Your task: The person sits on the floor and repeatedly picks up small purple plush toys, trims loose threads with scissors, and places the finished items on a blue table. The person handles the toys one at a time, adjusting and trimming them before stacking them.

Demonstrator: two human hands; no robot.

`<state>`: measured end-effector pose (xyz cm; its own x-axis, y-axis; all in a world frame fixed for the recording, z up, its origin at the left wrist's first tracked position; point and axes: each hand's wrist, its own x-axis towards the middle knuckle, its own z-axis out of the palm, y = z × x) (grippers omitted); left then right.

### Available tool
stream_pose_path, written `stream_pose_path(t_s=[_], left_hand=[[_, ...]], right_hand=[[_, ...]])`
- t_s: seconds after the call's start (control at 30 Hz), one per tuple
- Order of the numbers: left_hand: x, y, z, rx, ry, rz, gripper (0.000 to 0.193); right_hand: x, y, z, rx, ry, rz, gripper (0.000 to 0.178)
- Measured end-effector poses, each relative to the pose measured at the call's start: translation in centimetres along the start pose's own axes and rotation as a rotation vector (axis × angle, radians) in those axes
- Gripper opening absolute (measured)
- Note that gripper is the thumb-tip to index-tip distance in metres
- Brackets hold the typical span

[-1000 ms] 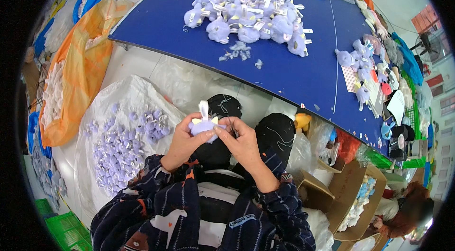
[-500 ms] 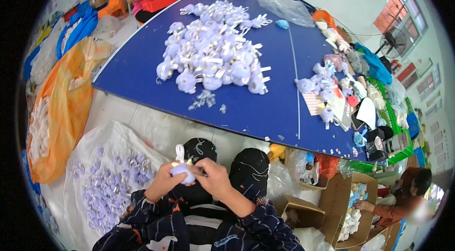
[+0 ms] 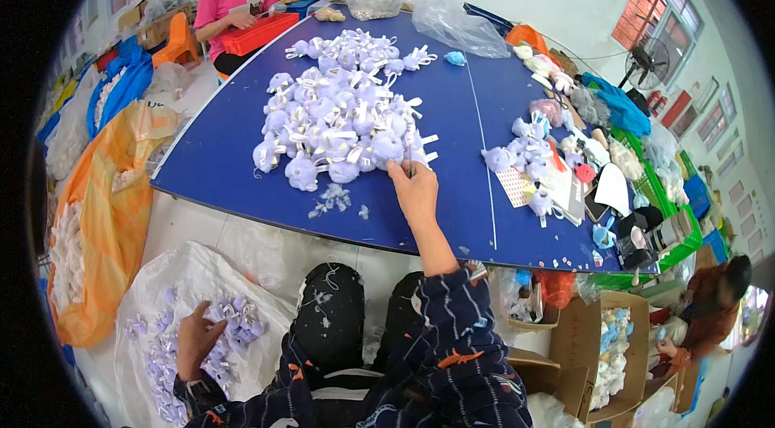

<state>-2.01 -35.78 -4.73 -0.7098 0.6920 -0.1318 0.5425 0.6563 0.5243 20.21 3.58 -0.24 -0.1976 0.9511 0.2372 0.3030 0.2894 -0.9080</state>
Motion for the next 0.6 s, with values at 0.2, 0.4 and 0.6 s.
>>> stream_pose_path(t_s=[0.2,0.4,0.6], left_hand=[[1.6,7.9,3.1,-0.496,-0.127,0.498,0.036],[1.9,15.5,6.0,-1.313,-0.493,0.429,0.044],[1.3,15.8,9.0,-1.544,-0.516,0.32,0.041]], right_hand=[[-1.5,-2.1,0.0,0.475,-0.06,0.087,0.018],[-11.7,-2.8,-1.5,0.343,-0.093,-0.287,0.011],[-17.2,-2.4,-1.8,0.085,-0.295,-0.48,0.027]])
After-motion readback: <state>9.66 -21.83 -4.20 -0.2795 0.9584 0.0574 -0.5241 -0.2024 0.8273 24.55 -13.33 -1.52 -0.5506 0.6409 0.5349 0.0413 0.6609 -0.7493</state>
